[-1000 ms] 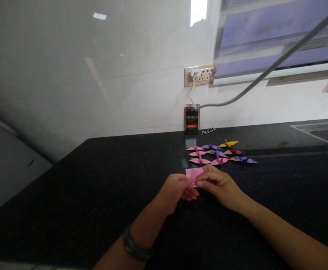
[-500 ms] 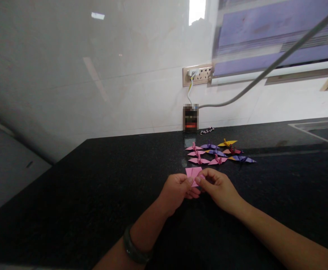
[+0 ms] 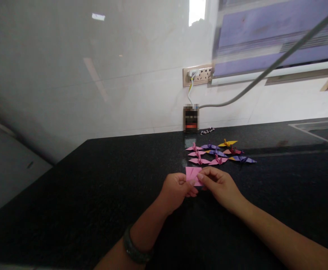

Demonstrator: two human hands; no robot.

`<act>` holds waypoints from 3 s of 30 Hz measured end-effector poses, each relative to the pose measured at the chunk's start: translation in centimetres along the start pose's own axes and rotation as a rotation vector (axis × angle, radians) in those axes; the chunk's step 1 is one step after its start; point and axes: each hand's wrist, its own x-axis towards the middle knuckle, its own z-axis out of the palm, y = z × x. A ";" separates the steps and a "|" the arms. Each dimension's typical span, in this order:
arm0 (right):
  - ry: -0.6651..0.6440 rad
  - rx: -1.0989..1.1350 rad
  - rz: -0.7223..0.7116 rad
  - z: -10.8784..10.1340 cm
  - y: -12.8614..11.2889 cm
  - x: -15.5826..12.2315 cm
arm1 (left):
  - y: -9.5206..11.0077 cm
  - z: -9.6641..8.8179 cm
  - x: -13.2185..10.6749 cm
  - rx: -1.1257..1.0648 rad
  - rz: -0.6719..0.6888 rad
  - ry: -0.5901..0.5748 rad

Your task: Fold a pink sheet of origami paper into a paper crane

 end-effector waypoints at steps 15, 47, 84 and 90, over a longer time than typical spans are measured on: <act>-0.358 -0.086 0.094 -1.5 -0.5 0.2 | 0.3 -1.5 -0.6 0.790 0.380 -0.095; -0.367 0.020 0.111 0.6 -0.1 -0.6 | -1.0 -0.6 0.3 0.249 0.277 0.099; -0.237 0.047 0.037 0.9 -0.8 -0.9 | 0.1 0.0 -0.6 0.263 0.317 0.290; -0.165 0.038 0.040 0.5 -0.9 -0.8 | -0.1 -0.3 -0.3 0.284 0.314 0.306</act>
